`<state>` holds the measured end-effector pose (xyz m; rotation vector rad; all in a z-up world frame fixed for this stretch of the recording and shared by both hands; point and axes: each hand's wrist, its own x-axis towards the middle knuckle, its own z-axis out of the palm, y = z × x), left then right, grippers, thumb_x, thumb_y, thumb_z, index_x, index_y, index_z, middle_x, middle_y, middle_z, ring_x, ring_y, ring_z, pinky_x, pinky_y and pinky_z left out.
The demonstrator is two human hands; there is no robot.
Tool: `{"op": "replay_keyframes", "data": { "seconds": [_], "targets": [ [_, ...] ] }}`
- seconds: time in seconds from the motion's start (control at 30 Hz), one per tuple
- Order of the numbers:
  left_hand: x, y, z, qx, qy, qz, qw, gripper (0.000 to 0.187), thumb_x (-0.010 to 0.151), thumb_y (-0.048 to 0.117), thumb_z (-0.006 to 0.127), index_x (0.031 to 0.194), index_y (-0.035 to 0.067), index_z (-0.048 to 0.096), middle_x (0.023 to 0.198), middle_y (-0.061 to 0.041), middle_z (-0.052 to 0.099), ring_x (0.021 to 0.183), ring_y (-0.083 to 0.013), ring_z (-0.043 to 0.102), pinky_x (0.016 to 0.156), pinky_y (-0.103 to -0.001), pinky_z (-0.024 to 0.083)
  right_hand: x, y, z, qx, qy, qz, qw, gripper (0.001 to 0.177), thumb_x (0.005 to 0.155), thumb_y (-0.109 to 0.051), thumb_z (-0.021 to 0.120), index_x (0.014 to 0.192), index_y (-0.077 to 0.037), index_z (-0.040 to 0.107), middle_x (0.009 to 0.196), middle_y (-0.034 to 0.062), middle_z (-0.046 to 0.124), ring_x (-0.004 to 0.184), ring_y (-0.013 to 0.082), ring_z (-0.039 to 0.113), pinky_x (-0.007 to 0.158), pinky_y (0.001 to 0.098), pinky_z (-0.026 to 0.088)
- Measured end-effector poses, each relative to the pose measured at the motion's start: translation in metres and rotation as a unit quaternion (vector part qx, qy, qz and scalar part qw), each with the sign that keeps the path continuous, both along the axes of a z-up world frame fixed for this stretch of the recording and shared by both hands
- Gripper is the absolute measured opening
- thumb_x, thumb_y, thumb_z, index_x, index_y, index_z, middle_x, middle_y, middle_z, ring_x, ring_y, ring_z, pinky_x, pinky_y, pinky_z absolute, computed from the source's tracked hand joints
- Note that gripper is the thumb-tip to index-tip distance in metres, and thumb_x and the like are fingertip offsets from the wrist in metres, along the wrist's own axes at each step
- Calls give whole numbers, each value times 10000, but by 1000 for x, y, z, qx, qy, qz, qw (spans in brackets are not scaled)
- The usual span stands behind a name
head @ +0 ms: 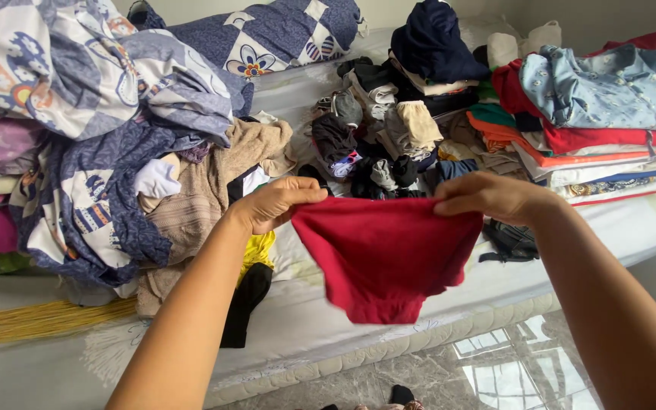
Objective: Folding laundry including underwear and bras on a bed.
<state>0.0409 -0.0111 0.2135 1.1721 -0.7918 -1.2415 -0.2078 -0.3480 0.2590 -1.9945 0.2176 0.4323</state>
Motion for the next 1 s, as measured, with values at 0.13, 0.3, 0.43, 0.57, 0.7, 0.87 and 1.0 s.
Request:
{"op": "replay_keyframes", "data": {
  "seconds": [0.13, 0.3, 0.43, 0.57, 0.7, 0.87, 1.0],
  "targets": [
    [-13, -16, 15, 17, -132, 26, 991, 228, 961, 266, 743, 834, 80, 707, 804, 24, 652, 765, -63, 556, 729, -238, 438, -12, -37, -16, 128, -48, -55, 989, 233, 993, -246, 727, 1006, -15, 702, 876, 25, 669, 830, 177, 583, 779, 329, 456],
    [-32, -35, 19, 16, -527, 154, 836, 329, 892, 242, 737, 701, 8, 607, 633, -23, 585, 590, -79, 507, 571, -282, 441, -18, -14, 4, -356, 53, -31, 933, 418, 967, -400, 647, 1306, -170, 727, 1128, 46, 758, 1033, 169, 679, 926, 324, 511],
    [-34, -51, 10, 25, -502, 114, 857, 409, 936, 244, 757, 679, -21, 581, 569, -60, 511, 564, -100, 433, 545, -305, 387, -38, -49, -16, -283, 31, -70, 956, 408, 969, -355, 621, 1315, -162, 719, 1134, 86, 801, 1027, 202, 725, 919, 339, 545],
    [-26, -74, -3, 7, -333, 143, 932, 229, 896, 173, 783, 743, 16, 717, 651, 52, 620, 603, -36, 496, 561, -244, 407, -50, -73, -19, -196, -6, -116, 974, 354, 934, -264, 651, 1258, -146, 731, 1076, 96, 812, 988, 204, 744, 875, 343, 560],
    [-24, -111, -7, 13, -394, 205, 896, 95, 832, 132, 808, 887, 63, 773, 745, 31, 724, 669, -36, 629, 642, -225, 520, -48, -106, -34, -295, -140, -144, 934, 283, 875, -148, 702, 1147, -93, 756, 1012, 94, 743, 918, 225, 730, 813, 360, 571],
    [-30, -156, -14, -29, -505, 260, 822, 124, 789, 19, 765, 897, 73, 793, 906, -65, 690, 748, -150, 684, 693, -276, 551, -49, -135, -41, -423, -329, -136, 833, 229, 789, -51, 744, 1008, -88, 800, 929, 103, 648, 877, 278, 651, 774, 397, 544],
    [-34, -169, -44, -109, -517, 266, 806, 148, 803, -36, 684, 870, 76, 757, 973, -64, 732, 871, -180, 724, 778, -276, 579, -61, -156, -60, -524, -388, -108, 750, 220, 785, -18, 740, 966, -115, 818, 883, 92, 600, 876, 281, 601, 774, 406, 533]
  ]
}}
